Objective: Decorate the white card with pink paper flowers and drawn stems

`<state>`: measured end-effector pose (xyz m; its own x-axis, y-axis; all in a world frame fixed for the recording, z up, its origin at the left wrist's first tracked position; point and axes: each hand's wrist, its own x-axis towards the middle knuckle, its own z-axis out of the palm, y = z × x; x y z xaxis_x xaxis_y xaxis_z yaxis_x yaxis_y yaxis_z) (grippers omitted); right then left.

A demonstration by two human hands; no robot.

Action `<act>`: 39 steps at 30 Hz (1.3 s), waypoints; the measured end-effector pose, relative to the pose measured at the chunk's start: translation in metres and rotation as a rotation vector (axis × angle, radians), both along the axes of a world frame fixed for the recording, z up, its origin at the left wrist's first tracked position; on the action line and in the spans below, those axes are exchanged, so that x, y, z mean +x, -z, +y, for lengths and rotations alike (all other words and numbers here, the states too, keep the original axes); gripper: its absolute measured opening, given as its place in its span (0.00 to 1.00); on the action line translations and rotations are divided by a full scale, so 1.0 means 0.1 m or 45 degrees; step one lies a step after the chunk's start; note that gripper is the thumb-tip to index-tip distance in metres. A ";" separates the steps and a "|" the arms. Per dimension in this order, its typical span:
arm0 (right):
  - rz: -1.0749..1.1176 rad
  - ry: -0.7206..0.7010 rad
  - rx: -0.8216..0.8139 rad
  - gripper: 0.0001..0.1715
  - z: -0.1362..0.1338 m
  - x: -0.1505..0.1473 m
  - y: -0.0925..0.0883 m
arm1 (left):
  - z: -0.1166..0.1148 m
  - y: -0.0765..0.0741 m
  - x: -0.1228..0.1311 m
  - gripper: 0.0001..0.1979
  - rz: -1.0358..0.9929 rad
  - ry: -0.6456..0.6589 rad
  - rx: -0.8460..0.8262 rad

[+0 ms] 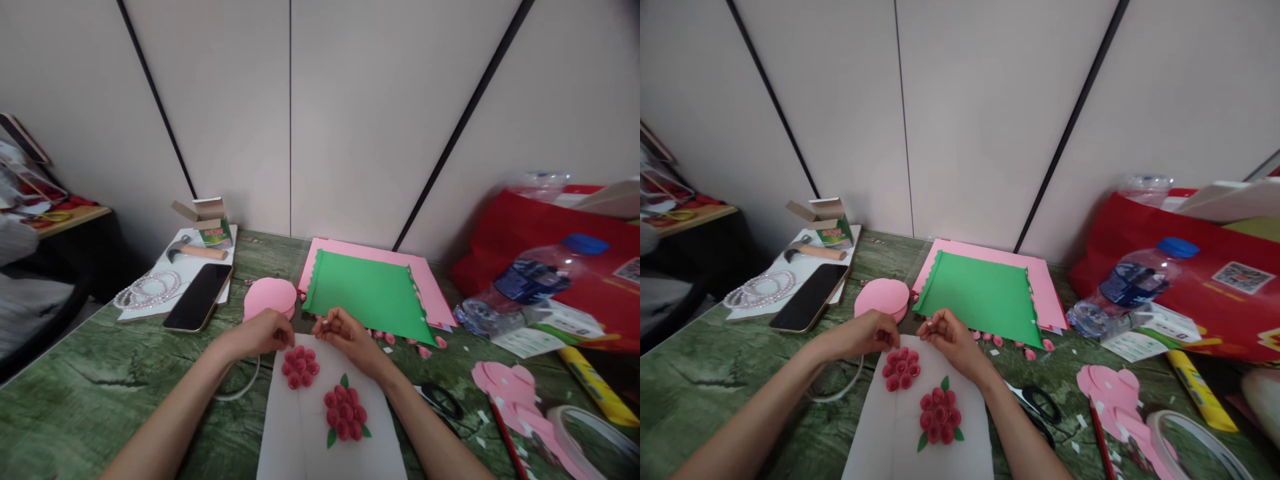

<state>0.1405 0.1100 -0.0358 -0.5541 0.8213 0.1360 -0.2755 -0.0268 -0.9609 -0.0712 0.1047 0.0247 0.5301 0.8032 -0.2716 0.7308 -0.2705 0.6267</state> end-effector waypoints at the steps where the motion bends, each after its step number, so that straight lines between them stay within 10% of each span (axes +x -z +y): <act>1: -0.003 0.000 -0.001 0.16 0.00 0.00 0.00 | 0.00 0.00 0.00 0.09 -0.006 0.002 0.004; 39: -0.028 0.012 0.009 0.17 0.00 -0.01 0.00 | 0.01 0.04 -0.01 0.11 -0.120 0.044 0.002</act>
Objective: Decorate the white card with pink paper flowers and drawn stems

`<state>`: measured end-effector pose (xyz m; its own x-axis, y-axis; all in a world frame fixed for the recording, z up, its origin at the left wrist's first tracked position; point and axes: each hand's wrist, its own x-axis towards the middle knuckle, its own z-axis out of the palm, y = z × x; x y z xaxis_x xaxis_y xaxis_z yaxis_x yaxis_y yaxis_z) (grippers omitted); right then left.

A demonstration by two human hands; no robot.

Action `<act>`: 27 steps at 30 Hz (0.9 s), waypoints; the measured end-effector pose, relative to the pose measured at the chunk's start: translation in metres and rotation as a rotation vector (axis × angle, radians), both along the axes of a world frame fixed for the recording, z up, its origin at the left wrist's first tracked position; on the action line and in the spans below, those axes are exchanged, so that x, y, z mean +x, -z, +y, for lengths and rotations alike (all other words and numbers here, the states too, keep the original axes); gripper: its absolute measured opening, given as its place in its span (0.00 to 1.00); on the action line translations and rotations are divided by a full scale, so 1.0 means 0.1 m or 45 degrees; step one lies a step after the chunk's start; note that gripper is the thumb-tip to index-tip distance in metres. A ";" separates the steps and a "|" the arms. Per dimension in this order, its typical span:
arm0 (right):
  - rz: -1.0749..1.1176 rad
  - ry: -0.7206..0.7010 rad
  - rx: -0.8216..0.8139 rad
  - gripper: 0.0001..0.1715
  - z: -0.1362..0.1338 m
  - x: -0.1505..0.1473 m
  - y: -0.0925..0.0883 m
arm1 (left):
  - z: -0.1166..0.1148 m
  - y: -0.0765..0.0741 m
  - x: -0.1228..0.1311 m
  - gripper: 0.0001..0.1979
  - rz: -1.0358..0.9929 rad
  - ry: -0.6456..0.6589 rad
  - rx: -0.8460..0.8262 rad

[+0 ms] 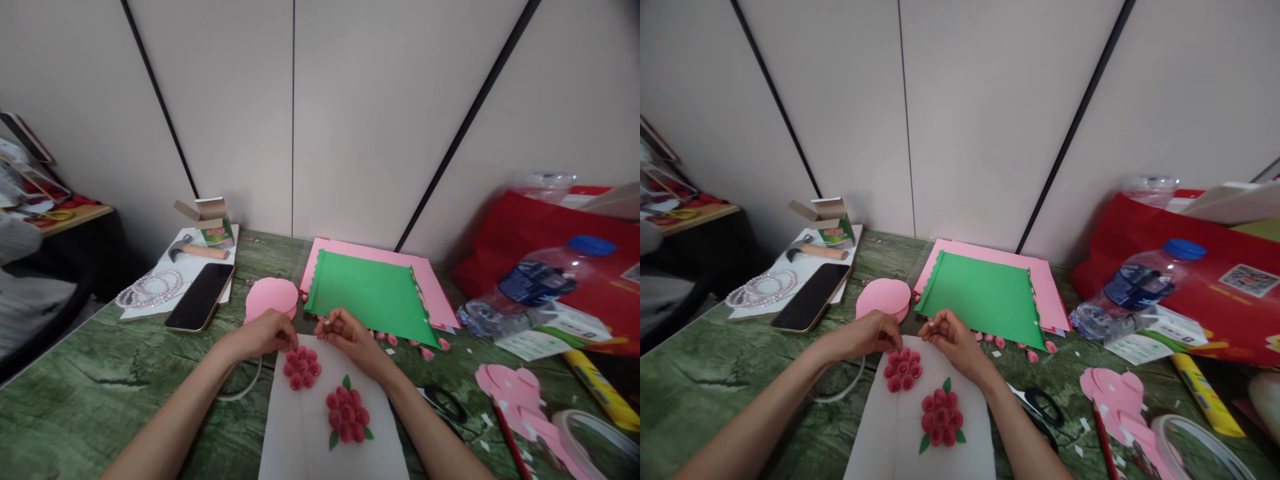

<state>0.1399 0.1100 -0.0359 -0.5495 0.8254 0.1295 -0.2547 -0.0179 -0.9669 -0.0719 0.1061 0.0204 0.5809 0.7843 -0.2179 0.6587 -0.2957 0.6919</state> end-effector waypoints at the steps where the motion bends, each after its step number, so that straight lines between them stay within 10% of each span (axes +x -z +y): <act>1: 0.000 0.001 -0.001 0.17 0.00 0.00 0.00 | 0.00 0.00 0.00 0.11 -0.004 0.002 -0.002; 27: 0.014 -0.004 -0.016 0.16 -0.01 0.00 0.00 | -0.03 -0.01 0.00 0.10 0.053 -0.044 0.025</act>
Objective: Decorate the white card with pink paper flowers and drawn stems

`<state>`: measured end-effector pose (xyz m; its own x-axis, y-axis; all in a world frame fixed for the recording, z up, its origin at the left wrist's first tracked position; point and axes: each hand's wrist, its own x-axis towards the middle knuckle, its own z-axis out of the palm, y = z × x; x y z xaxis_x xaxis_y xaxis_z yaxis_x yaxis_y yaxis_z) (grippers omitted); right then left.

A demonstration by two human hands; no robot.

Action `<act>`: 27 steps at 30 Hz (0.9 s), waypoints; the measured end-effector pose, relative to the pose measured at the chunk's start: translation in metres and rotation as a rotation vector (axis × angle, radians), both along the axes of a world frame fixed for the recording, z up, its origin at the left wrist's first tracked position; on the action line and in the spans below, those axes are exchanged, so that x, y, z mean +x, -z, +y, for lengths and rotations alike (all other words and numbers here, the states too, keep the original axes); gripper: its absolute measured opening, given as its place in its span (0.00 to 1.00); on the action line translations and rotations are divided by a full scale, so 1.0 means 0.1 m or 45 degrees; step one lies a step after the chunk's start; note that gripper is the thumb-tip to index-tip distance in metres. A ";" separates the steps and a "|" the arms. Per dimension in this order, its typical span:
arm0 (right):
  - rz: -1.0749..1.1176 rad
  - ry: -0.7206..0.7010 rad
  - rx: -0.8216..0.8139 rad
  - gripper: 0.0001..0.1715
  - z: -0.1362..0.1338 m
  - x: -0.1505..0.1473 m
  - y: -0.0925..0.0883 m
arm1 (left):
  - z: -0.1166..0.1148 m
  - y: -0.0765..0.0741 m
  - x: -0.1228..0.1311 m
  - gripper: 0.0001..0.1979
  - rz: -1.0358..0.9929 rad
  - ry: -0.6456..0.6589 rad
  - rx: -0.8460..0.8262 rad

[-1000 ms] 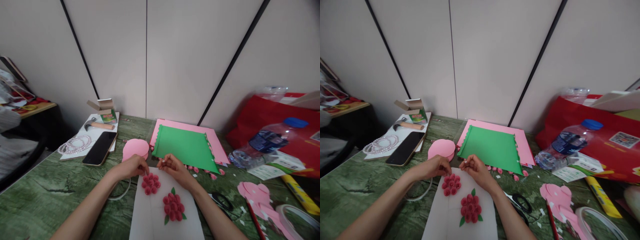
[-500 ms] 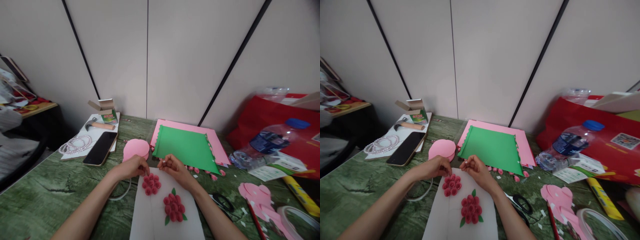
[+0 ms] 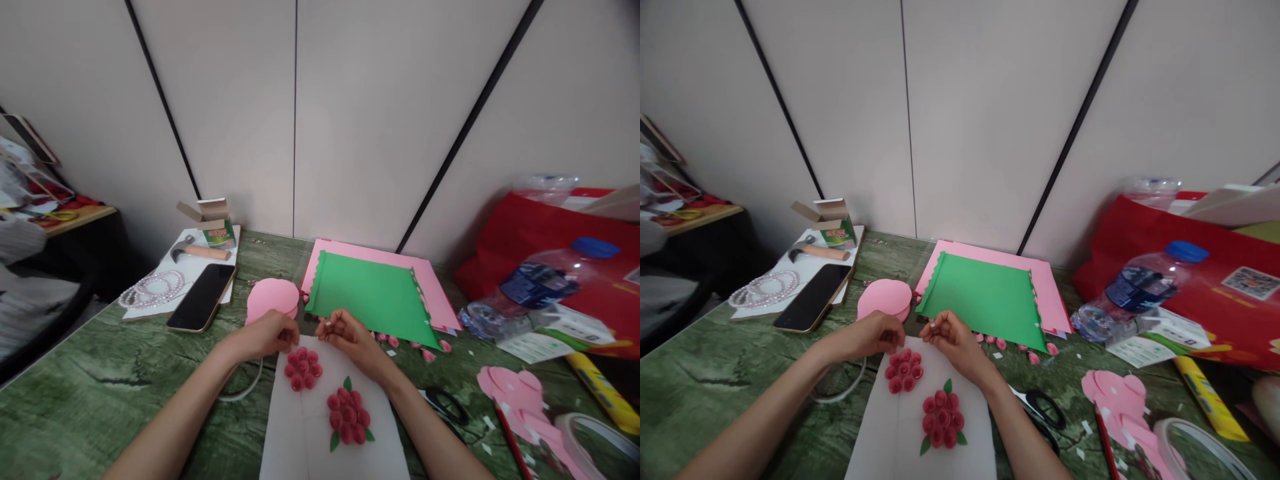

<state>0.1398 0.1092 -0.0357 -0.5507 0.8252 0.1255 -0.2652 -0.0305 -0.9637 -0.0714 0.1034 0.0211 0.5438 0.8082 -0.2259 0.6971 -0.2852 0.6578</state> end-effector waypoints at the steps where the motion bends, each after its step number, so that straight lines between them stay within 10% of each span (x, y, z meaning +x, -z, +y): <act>1: -0.009 0.006 0.002 0.17 0.00 0.00 0.00 | 0.00 0.00 0.00 0.10 0.010 -0.009 0.015; 27: -0.041 0.016 0.021 0.17 -0.01 0.00 -0.02 | -0.01 -0.02 0.02 0.12 -0.029 0.079 -0.001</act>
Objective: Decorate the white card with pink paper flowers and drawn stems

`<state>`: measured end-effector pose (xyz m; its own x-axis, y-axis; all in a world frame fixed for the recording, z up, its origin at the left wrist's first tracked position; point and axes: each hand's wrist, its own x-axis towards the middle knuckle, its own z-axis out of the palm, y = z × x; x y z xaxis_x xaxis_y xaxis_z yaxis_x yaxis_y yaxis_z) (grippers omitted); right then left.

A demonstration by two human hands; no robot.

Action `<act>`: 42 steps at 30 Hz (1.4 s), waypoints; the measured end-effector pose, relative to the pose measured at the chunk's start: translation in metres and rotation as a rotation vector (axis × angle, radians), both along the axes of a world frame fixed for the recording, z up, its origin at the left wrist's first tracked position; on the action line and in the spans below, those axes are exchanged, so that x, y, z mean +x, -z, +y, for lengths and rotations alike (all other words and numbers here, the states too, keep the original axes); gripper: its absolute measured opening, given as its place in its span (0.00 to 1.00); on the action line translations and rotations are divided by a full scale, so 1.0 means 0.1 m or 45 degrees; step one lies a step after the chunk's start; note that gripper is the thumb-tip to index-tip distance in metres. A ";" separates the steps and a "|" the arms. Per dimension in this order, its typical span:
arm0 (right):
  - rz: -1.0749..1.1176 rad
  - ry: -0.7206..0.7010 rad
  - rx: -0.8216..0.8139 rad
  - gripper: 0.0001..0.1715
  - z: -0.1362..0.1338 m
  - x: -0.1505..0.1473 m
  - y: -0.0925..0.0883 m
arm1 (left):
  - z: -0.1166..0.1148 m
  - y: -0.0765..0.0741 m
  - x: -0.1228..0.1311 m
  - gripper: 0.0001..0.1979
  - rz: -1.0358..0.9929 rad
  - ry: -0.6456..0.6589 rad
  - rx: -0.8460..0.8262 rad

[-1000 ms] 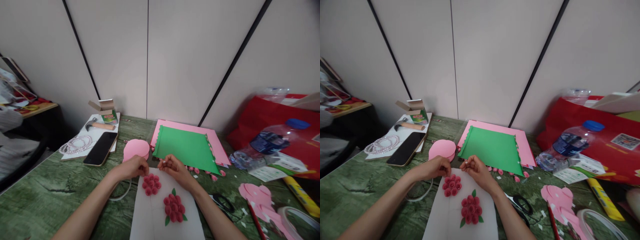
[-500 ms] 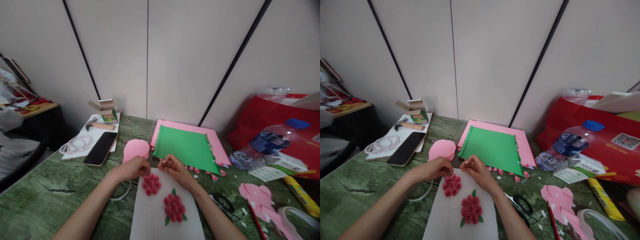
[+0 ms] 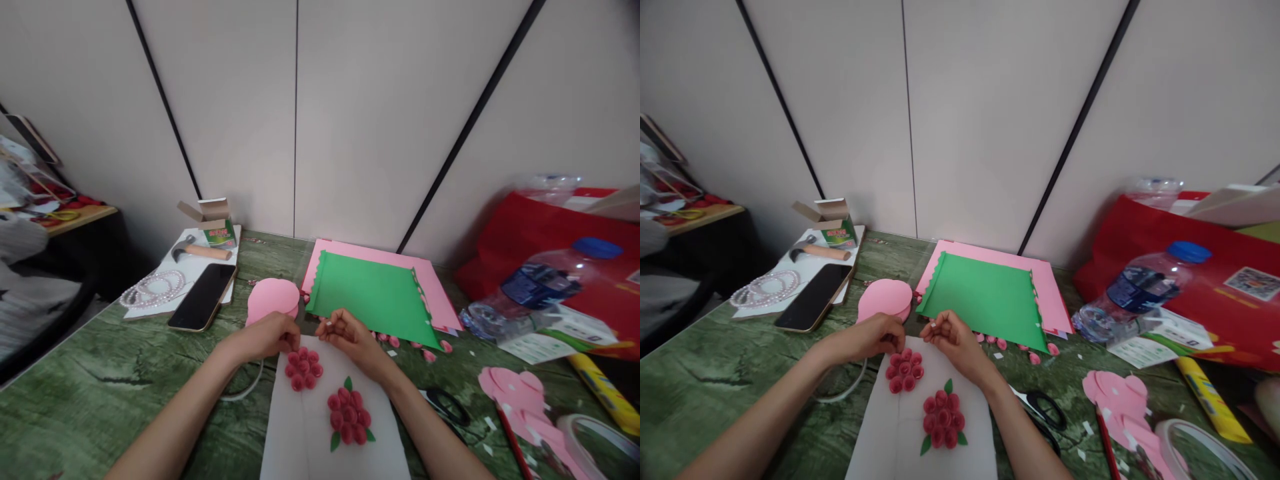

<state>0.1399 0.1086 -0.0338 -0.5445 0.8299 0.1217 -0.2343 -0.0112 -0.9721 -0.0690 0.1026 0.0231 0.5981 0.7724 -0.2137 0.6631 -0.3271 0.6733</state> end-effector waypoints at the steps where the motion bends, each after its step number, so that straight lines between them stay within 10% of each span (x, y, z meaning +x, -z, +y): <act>1: -0.002 -0.002 0.001 0.17 0.00 0.00 0.00 | 0.00 0.00 0.00 0.12 0.001 -0.003 -0.003; 42: 0.047 -0.035 0.008 0.14 0.02 0.01 0.03 | -0.04 -0.06 -0.01 0.07 0.145 0.007 0.027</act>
<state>0.1405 0.1103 -0.0371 -0.5624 0.8137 0.1471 -0.2695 -0.0121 -0.9629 -0.0699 0.0986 0.0292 0.5754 0.7740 -0.2644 0.7329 -0.3444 0.5868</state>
